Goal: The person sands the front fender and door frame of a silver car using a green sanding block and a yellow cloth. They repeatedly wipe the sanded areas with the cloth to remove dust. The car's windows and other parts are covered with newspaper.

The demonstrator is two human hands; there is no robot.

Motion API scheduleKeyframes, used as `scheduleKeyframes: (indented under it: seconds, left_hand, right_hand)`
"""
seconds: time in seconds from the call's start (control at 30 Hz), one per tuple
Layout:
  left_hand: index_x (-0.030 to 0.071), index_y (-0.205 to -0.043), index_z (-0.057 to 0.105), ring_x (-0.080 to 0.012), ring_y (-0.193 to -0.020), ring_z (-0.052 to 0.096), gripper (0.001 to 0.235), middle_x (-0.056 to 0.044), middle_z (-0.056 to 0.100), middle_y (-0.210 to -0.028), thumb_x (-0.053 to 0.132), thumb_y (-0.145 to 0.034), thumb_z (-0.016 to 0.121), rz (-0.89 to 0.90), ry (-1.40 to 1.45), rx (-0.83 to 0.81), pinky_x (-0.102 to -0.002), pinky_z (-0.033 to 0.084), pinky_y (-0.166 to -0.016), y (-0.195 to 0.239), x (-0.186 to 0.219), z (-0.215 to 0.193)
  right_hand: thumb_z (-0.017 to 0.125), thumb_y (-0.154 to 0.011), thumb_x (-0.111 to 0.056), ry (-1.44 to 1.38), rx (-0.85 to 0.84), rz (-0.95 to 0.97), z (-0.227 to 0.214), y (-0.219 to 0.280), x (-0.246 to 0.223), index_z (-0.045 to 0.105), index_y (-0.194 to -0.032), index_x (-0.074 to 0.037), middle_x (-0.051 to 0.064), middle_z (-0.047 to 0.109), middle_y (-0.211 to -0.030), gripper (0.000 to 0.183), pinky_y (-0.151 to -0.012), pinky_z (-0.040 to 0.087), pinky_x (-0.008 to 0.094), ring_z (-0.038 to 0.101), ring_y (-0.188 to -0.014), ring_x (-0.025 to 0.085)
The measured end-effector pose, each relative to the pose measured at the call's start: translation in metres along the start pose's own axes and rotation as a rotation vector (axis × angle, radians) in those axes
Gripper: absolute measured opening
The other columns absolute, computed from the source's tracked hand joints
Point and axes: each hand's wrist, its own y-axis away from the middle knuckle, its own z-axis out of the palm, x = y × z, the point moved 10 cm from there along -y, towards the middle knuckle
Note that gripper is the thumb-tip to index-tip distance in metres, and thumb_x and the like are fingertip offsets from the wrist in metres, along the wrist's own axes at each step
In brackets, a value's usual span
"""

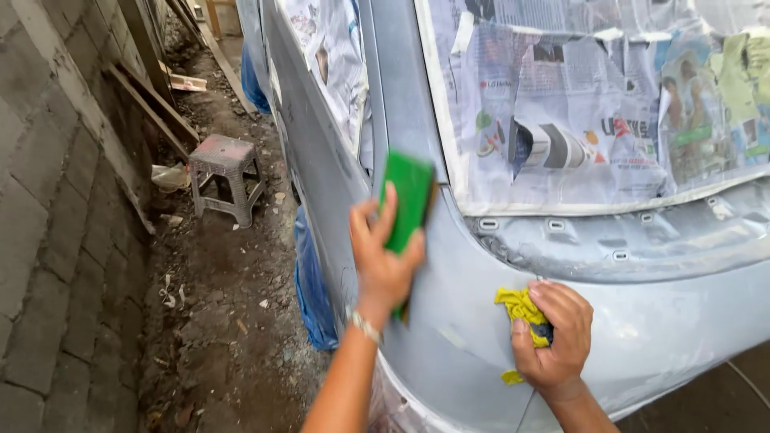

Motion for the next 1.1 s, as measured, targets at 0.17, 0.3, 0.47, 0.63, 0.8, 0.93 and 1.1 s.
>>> scheduleKeyframes:
  seconds: [0.17, 0.3, 0.47, 0.63, 0.8, 0.93, 1.1]
  left_hand:
    - [0.015, -0.151, 0.053, -0.0328, -0.118, 0.052, 0.08, -0.017, 0.049, -0.124, 0.022, -0.075, 0.078, 0.065, 0.051, -0.01, -0.041, 0.046, -0.104, 0.057, -0.006, 0.006]
    - [0.01, -0.154, 0.052, -0.0287, -0.115, 0.053, 0.073, -0.015, 0.049, -0.12, 0.018, -0.086, 0.077, -0.076, 0.113, 0.015, -0.039, 0.045, -0.105, -0.01, -0.023, -0.006]
    - [0.009, -0.149, 0.053, -0.0281, -0.109, 0.054, 0.076, -0.014, 0.05, -0.12, 0.02, -0.078, 0.077, -0.008, 0.133, 0.011, -0.038, 0.047, -0.098, 0.071, -0.021, -0.003]
    - [0.011, -0.151, 0.054, -0.0278, -0.112, 0.055, 0.074, -0.012, 0.051, -0.12, 0.022, -0.082, 0.079, -0.079, 0.079, 0.064, -0.04, 0.049, -0.1, 0.021, -0.024, -0.005]
    - [0.011, -0.15, 0.054, -0.0326, -0.107, 0.053, 0.08, -0.016, 0.05, -0.12, 0.024, -0.074, 0.079, -0.04, -0.051, 0.07, -0.042, 0.046, -0.095, 0.042, 0.001, -0.005]
    - [0.016, -0.145, 0.057, -0.0318, -0.106, 0.055, 0.079, -0.015, 0.056, -0.121, 0.029, -0.07, 0.08, 0.092, -0.113, 0.04, -0.044, 0.046, -0.096, 0.043, 0.028, 0.004]
    - [0.017, -0.155, 0.056, -0.0372, -0.117, 0.055, 0.076, -0.019, 0.054, -0.129, 0.028, -0.084, 0.081, -0.03, -0.213, 0.08, -0.048, 0.046, -0.101, -0.017, 0.03, 0.001]
  right_hand:
    - [0.066, -0.082, -0.007, 0.002, 0.019, 0.0, 0.003, 0.001, 0.005, 0.06, -0.118, -0.001, 0.015, 0.067, -0.117, 0.036, -0.105, 0.049, 0.044, 0.063, -0.113, 0.034]
    - [0.066, -0.085, -0.006, 0.004, 0.005, 0.004, 0.002, -0.003, 0.001, 0.059, -0.119, 0.001, 0.016, 0.066, -0.119, 0.036, -0.107, 0.049, 0.044, 0.062, -0.116, 0.035]
    - [0.066, -0.083, -0.007, 0.004, 0.029, 0.011, 0.001, 0.0, 0.003, 0.059, -0.118, 0.0, 0.016, 0.068, -0.116, 0.036, -0.104, 0.05, 0.044, 0.063, -0.113, 0.034]
    - [0.066, -0.085, -0.008, 0.001, 0.018, 0.0, 0.003, 0.001, 0.0, 0.059, -0.119, 0.001, 0.017, 0.067, -0.117, 0.035, -0.104, 0.05, 0.044, 0.062, -0.113, 0.034]
    - [0.066, -0.086, -0.008, 0.001, 0.017, 0.02, 0.0, 0.001, 0.002, 0.058, -0.118, 0.001, 0.017, 0.067, -0.117, 0.034, -0.104, 0.05, 0.045, 0.063, -0.114, 0.035]
    - [0.066, -0.086, -0.008, -0.002, 0.026, 0.017, 0.003, 0.0, 0.007, 0.058, -0.119, 0.0, 0.016, 0.067, -0.117, 0.035, -0.104, 0.051, 0.044, 0.063, -0.113, 0.035]
    - [0.067, -0.087, -0.01, 0.015, 0.011, 0.018, 0.001, 0.004, 0.003, 0.062, -0.118, -0.002, 0.016, 0.066, -0.12, 0.033, -0.109, 0.048, 0.045, 0.062, -0.117, 0.035]
